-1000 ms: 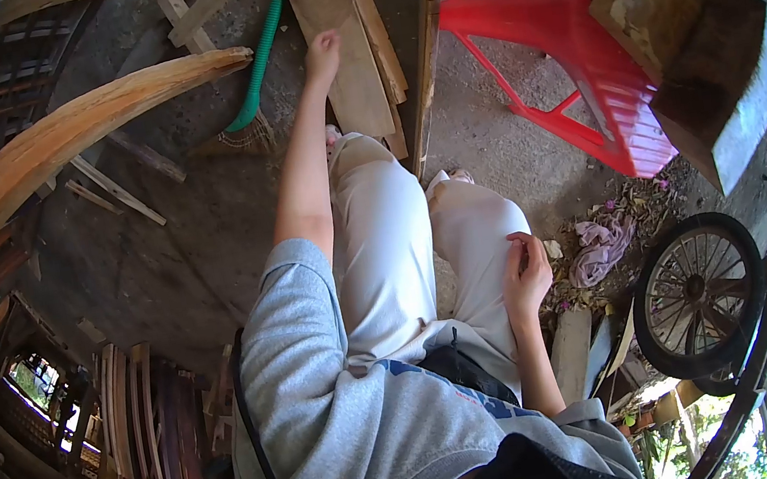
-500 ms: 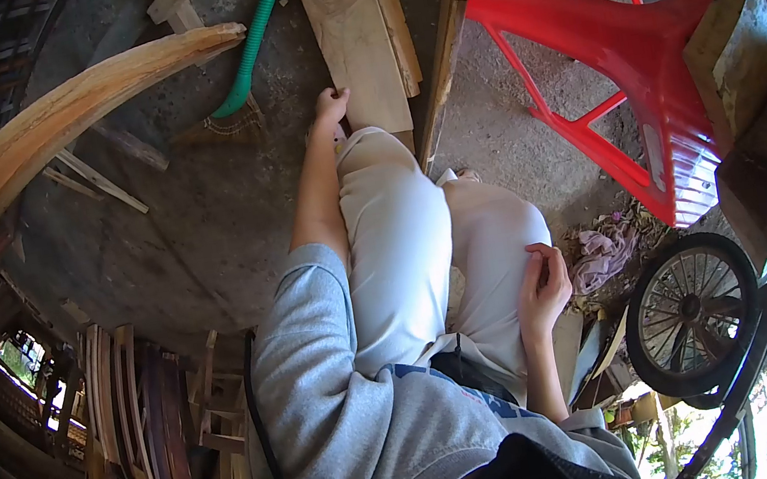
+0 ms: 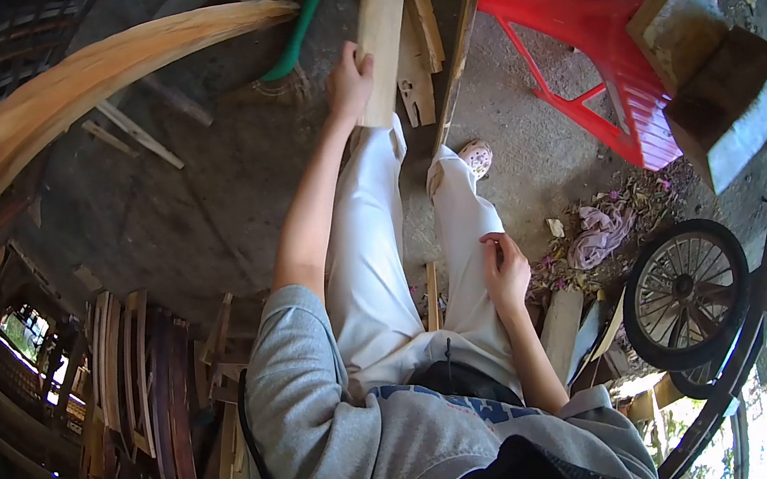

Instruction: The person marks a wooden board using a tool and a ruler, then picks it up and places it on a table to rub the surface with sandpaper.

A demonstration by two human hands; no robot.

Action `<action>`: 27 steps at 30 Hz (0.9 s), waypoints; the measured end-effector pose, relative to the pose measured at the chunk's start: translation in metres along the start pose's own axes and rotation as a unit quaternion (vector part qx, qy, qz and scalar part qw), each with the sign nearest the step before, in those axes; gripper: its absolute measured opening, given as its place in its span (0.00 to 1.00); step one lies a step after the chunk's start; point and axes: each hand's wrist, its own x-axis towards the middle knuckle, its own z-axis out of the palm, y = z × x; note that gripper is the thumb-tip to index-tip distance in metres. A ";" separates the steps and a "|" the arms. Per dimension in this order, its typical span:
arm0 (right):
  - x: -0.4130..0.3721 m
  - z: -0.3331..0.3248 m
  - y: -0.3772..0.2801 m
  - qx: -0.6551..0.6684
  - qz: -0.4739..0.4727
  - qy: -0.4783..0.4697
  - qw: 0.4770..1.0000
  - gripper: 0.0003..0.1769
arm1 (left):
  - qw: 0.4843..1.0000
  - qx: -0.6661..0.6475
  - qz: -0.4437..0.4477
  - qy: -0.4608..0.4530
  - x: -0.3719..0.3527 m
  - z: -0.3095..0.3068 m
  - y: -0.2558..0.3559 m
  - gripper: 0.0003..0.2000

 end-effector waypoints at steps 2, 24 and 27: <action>-0.010 -0.002 0.001 -0.024 -0.003 -0.028 0.999 0.09 | 0.964 0.225 0.141 0.021 -0.031 -0.041 0.049 0.11; -0.105 -0.181 -0.186 0.498 -0.072 -0.238 0.831 0.22 | 0.753 0.426 0.487 0.120 -0.414 -0.337 0.235 0.11; -0.121 -0.195 -0.192 0.511 -0.093 -0.244 0.819 0.21 | 0.746 0.422 0.479 0.186 -0.424 -0.334 0.233 0.11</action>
